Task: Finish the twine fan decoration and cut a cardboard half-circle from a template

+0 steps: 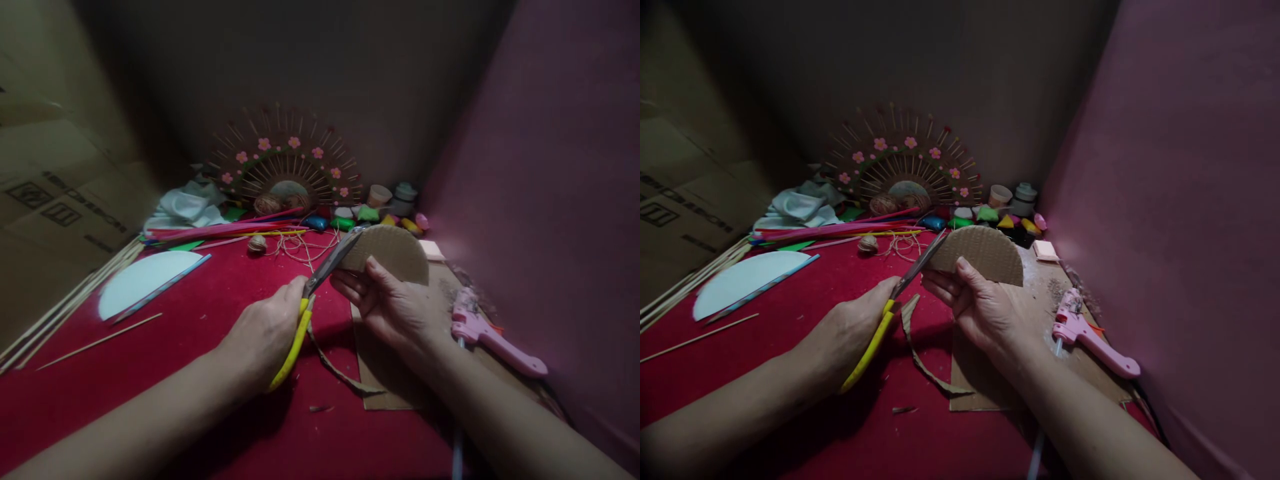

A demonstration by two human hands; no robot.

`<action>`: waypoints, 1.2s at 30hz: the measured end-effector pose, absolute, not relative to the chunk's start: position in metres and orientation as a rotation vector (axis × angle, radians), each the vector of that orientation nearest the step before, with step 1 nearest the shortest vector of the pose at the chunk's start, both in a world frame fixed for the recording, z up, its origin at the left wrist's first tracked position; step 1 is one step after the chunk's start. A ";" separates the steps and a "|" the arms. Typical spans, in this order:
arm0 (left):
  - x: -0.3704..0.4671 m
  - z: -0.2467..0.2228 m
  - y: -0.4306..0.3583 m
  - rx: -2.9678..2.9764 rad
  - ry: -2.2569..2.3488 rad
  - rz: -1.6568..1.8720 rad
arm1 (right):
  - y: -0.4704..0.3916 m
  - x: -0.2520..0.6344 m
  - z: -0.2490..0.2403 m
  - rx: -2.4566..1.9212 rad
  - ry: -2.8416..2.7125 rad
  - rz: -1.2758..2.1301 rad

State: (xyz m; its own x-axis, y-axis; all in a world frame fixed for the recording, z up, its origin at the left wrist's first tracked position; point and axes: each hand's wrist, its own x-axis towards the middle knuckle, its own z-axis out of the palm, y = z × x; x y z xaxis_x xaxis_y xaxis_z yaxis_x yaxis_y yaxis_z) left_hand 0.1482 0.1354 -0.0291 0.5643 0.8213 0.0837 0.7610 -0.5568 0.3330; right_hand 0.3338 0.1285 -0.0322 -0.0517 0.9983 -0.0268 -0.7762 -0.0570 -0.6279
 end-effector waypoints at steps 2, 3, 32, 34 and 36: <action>0.147 -0.028 0.135 2.540 1.336 0.296 | 0.128 0.333 -0.031 -0.544 -0.521 1.568; 0.147 -0.028 0.135 2.545 1.346 0.282 | 0.128 0.332 -0.031 -0.547 -0.516 1.569; 0.137 -0.020 0.144 2.505 1.258 0.592 | 0.130 0.338 -0.029 -0.614 -0.609 1.565; 0.138 -0.018 0.142 2.517 1.248 0.517 | 0.130 0.339 -0.030 -0.619 -0.612 1.571; 0.139 -0.018 0.141 2.523 1.253 0.465 | 0.130 0.339 -0.030 -0.623 -0.621 1.580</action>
